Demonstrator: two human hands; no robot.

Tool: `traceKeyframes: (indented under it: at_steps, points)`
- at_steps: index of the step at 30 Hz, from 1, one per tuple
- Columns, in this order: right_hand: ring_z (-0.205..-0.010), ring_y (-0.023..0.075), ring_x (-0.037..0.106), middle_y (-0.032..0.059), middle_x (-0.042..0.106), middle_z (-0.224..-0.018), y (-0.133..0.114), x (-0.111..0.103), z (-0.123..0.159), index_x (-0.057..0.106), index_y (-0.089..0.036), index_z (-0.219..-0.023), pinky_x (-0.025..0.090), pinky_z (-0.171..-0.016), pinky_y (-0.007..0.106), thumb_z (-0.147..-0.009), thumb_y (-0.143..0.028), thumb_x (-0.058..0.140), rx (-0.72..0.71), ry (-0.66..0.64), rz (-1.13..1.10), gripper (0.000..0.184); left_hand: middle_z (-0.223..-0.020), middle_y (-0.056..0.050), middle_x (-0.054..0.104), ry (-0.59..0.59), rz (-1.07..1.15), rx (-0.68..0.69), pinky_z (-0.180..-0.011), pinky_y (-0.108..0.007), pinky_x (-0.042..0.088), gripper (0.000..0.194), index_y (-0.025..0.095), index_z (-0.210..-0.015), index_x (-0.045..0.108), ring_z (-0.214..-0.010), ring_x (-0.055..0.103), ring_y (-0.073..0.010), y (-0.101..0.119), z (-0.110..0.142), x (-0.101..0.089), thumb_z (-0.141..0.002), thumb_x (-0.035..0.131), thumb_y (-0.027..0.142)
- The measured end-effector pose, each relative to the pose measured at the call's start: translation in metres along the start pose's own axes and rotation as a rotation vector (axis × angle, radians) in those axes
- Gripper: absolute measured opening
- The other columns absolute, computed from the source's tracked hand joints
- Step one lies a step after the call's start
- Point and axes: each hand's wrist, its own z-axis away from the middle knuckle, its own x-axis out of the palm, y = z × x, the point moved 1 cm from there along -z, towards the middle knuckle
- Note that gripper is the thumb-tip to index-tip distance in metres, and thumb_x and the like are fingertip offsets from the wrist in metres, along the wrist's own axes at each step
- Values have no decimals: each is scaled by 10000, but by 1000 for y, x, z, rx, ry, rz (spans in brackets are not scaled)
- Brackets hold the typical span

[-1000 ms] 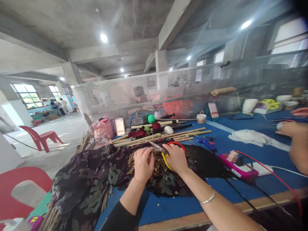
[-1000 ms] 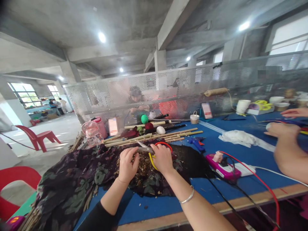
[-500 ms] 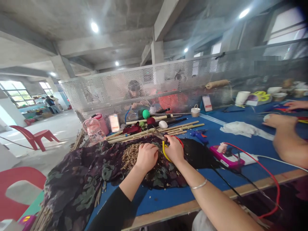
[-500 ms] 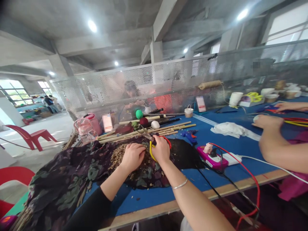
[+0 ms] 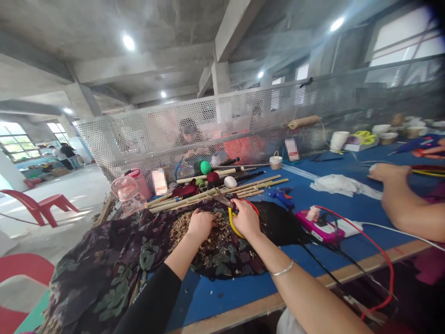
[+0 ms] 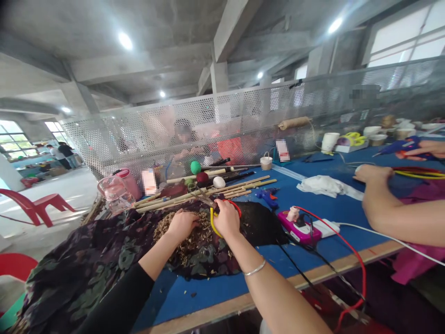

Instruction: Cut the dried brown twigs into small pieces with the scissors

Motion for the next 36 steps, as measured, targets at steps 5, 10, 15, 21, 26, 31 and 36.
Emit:
traceKeyframes:
  at_steps: [5, 10, 15, 21, 26, 31, 36]
  points:
    - [-828, 180, 551, 63, 614, -913, 0, -1, 0, 588, -192, -1090, 391, -737, 259, -718, -191, 547, 0, 0, -22, 374, -1216, -94, 588, 231, 238, 85, -1006, -412, 354, 301, 235, -1058, 657, -1141, 517, -237, -11, 18, -23, -776, 577, 308]
    - [-765, 170, 541, 44, 602, -850, 1, 3, 0, 604, -200, -1060, 387, -686, 252, -686, -193, 558, 0, -11, -69, 377, -988, -77, 672, 473, 342, -155, -839, -321, 467, 256, 199, -940, 676, -910, 609, -196, -32, 66, -47, -828, 481, 321]
    - [-725, 168, 530, 34, 578, -783, 5, 2, -4, 603, -179, -1022, 386, -657, 250, -684, -194, 516, 24, 41, -127, 350, -718, -32, 665, 222, 351, -221, -640, -274, 473, 216, 200, -797, 686, -645, 591, -160, -20, 88, -35, -796, 520, 337]
    - [-755, 186, 529, 44, 569, -797, 12, -6, -8, 582, -164, -1037, 397, -681, 270, -705, -208, 477, 70, 155, -169, 350, -1078, -86, 623, 287, 154, 16, -920, -442, 414, 130, 240, -714, 709, -1091, 502, -281, 29, 44, -7, -737, 591, 189]
    - [-744, 175, 532, 23, 567, -776, 9, -5, -7, 595, -189, -1013, 404, -672, 261, -677, -189, 495, 44, 148, -188, 351, -1363, -112, 441, 259, -27, -111, -1026, -620, 174, 126, 188, -665, 703, -1305, 249, -411, 37, 18, 16, -690, 604, 113]
    - [-751, 172, 531, 20, 558, -789, 6, -4, -7, 588, -194, -1024, 412, -685, 264, -667, -170, 488, 26, 117, -204, 372, -1392, -107, 409, 249, -2, -110, -1028, -601, 208, 141, 184, -684, 684, -1324, 234, -380, 35, 14, 22, -709, 570, 104]
    - [-755, 170, 529, 24, 556, -795, 5, -5, -7, 588, -185, -1035, 415, -696, 260, -655, -148, 487, 21, 99, -219, 395, -1411, -50, 394, 228, -15, -65, -1038, -597, 204, 188, 202, -631, 678, -1343, 199, -366, 35, 13, 21, -732, 547, 115]
